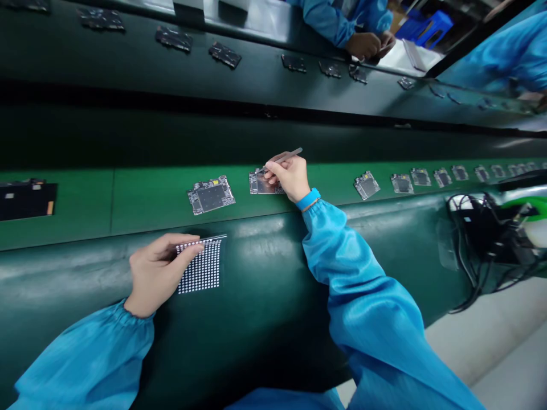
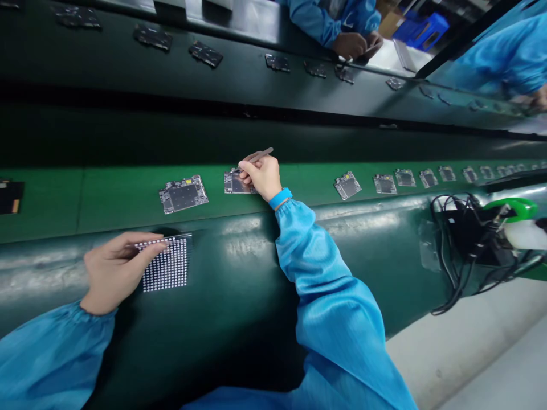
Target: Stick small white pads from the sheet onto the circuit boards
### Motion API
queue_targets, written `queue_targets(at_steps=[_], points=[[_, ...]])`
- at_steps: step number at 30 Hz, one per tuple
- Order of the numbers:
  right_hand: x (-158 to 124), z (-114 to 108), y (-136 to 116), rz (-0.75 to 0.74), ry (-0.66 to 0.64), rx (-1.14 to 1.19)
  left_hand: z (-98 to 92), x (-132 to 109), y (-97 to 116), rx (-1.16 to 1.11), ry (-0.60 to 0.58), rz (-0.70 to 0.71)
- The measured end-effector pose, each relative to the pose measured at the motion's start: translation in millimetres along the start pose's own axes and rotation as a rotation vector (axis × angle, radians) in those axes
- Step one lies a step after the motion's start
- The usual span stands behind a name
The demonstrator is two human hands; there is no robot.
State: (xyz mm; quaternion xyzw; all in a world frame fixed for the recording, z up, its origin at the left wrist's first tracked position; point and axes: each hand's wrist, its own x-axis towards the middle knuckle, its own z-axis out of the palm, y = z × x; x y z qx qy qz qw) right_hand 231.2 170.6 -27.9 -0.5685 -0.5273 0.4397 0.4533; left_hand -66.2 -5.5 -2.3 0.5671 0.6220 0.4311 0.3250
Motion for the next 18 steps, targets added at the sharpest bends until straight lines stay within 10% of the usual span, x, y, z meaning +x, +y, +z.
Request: queue_targets(at_steps=[18], points=[[-1, -18, 2, -0.016, 0.031, 0.001, -0.8, -2, -6, 0.016, 0.0, -0.007]])
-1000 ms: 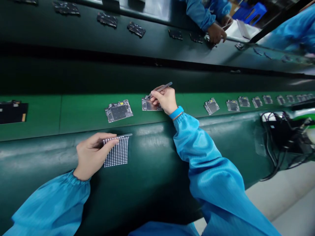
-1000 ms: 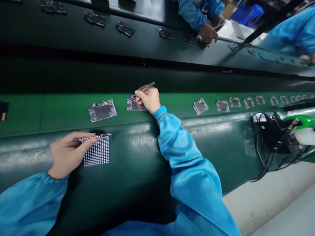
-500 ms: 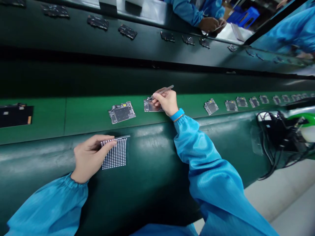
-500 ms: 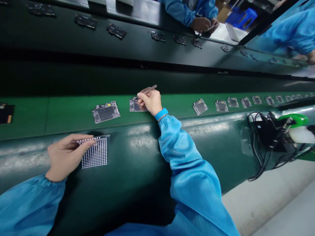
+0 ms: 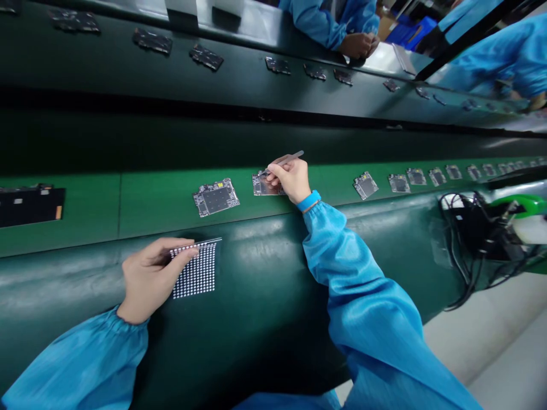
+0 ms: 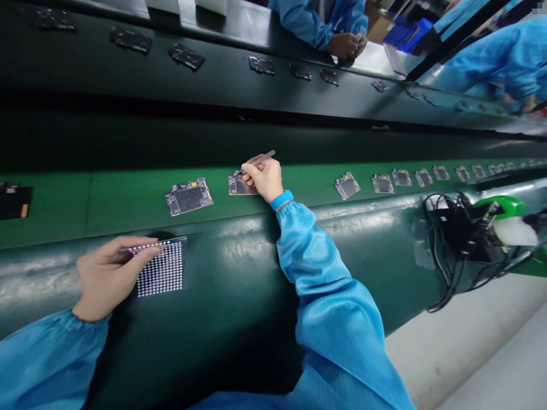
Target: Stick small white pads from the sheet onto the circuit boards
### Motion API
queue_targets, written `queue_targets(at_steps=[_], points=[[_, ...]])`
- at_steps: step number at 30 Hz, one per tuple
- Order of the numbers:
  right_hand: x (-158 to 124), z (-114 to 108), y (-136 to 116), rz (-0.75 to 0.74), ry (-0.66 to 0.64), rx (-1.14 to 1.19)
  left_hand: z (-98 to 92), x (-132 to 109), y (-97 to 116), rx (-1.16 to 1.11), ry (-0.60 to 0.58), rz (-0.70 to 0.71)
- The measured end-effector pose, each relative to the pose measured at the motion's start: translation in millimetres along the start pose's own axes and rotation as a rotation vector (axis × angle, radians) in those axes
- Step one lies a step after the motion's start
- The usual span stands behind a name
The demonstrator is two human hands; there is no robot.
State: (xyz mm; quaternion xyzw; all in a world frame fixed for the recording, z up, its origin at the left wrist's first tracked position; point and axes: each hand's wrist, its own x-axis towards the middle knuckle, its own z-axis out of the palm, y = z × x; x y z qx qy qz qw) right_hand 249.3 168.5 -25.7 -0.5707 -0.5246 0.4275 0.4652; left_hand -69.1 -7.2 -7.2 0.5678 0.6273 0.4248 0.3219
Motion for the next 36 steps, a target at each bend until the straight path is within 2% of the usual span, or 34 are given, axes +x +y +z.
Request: queue_targets(at_steps=[18, 36], points=[[-1, -18, 5, 0.032, 0.067, -0.028, -0.5, 0, -1, 0.037, 0.002, 0.012], [-3, -39, 9, -0.009, 0.107, 0.008, -3.7, -1, -7, 0.034, -0.024, 0.037]])
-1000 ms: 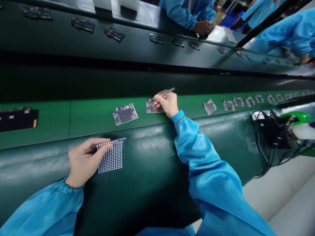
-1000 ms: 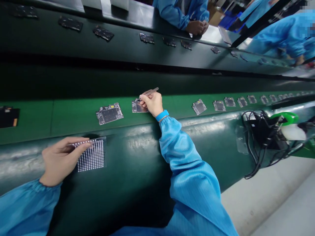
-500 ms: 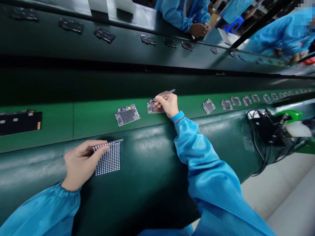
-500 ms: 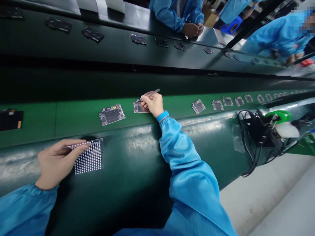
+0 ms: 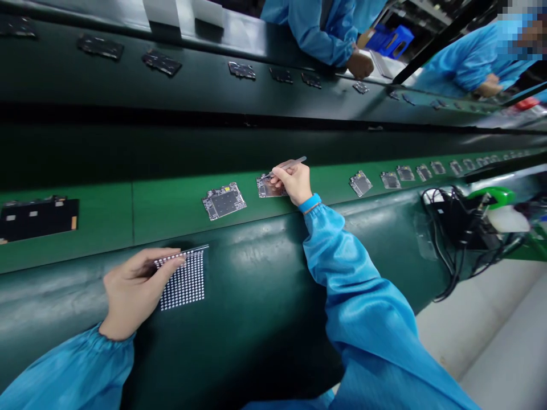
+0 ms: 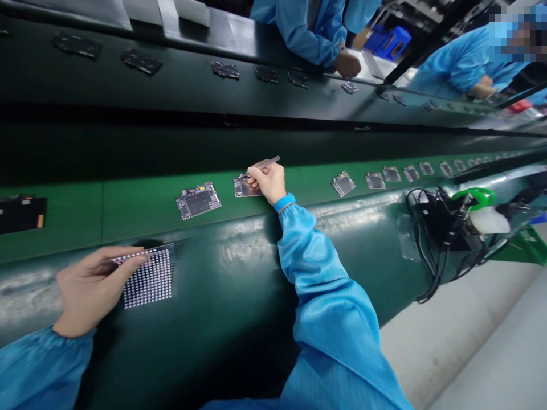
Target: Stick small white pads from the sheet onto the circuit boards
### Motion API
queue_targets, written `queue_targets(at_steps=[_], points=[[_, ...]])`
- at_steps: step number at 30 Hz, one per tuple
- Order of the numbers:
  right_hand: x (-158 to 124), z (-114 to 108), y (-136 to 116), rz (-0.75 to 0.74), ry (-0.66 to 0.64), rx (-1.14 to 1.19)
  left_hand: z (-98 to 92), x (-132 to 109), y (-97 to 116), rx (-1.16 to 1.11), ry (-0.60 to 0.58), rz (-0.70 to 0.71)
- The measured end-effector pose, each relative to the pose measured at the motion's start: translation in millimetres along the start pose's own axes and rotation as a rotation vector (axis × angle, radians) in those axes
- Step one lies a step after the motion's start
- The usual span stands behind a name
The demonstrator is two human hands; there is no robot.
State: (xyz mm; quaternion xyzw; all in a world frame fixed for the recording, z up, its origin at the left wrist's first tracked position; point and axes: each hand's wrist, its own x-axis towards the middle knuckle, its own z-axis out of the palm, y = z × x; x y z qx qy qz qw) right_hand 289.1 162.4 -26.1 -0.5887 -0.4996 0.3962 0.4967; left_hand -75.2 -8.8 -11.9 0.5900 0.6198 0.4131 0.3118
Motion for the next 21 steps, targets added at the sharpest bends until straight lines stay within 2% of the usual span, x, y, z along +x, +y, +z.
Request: queue_targets(at_steps=[6, 12, 21], points=[[1, -5, 3, -0.021, 0.023, 0.031, -0.1, 0, 3, -0.006, -0.004, -0.002], [4, -11, 7, -0.003, 0.036, -0.026, 1.9, -1, -2, 0.03, 0.059, -0.017], [2, -18, 6, -0.006, 0.051, 0.002, 1.4, 1, -3, 0.003, 0.052, -0.024]])
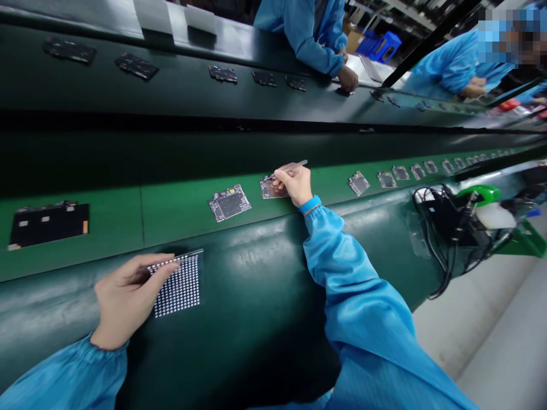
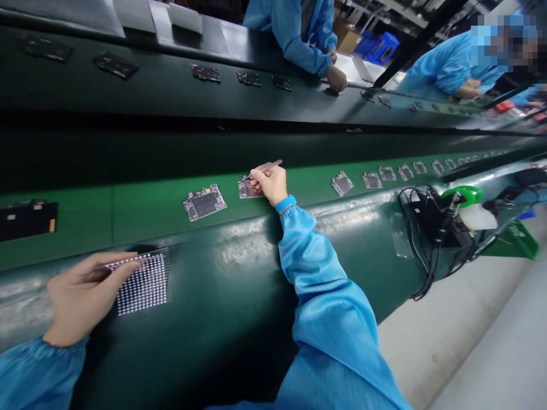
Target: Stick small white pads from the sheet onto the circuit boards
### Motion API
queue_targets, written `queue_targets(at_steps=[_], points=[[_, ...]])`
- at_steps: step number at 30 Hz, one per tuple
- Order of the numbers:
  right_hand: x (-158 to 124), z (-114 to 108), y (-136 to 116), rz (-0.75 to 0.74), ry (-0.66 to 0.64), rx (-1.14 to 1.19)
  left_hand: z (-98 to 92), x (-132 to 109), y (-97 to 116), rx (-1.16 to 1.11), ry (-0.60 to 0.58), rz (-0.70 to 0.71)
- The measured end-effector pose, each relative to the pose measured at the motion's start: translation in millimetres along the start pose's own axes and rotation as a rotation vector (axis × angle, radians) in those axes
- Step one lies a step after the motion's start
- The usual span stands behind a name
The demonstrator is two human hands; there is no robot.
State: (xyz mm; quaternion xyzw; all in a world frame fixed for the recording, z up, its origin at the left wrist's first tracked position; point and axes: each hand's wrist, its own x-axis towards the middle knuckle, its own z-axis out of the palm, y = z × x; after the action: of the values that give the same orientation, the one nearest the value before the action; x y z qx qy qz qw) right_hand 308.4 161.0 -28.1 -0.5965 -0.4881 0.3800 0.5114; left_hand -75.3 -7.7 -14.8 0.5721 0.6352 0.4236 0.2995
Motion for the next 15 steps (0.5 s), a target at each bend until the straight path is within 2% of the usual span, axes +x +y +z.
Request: queue_targets(at_steps=[5, 8, 11, 13, 15], points=[[4, -10, 1, 0.011, 0.019, -0.012, 0.3, 0, 1, -0.007, -0.015, -0.006], [-4, -9, -10, -0.007, 0.046, 0.034, 0.7, 0, 3, 0.01, -0.013, 0.007], [-31, 15, -35, -0.095, -0.005, 0.127, 2.6, 1, 5, 0.002, -0.028, 0.042], [-60, 42, -58, -0.094, -0.142, 0.173, 4.6, 3, 4, -0.036, -0.043, 0.043], [-90, 69, -79, -0.021, -0.349, 0.219, 6.3, 4, 2, -0.069, -0.054, 0.021]])
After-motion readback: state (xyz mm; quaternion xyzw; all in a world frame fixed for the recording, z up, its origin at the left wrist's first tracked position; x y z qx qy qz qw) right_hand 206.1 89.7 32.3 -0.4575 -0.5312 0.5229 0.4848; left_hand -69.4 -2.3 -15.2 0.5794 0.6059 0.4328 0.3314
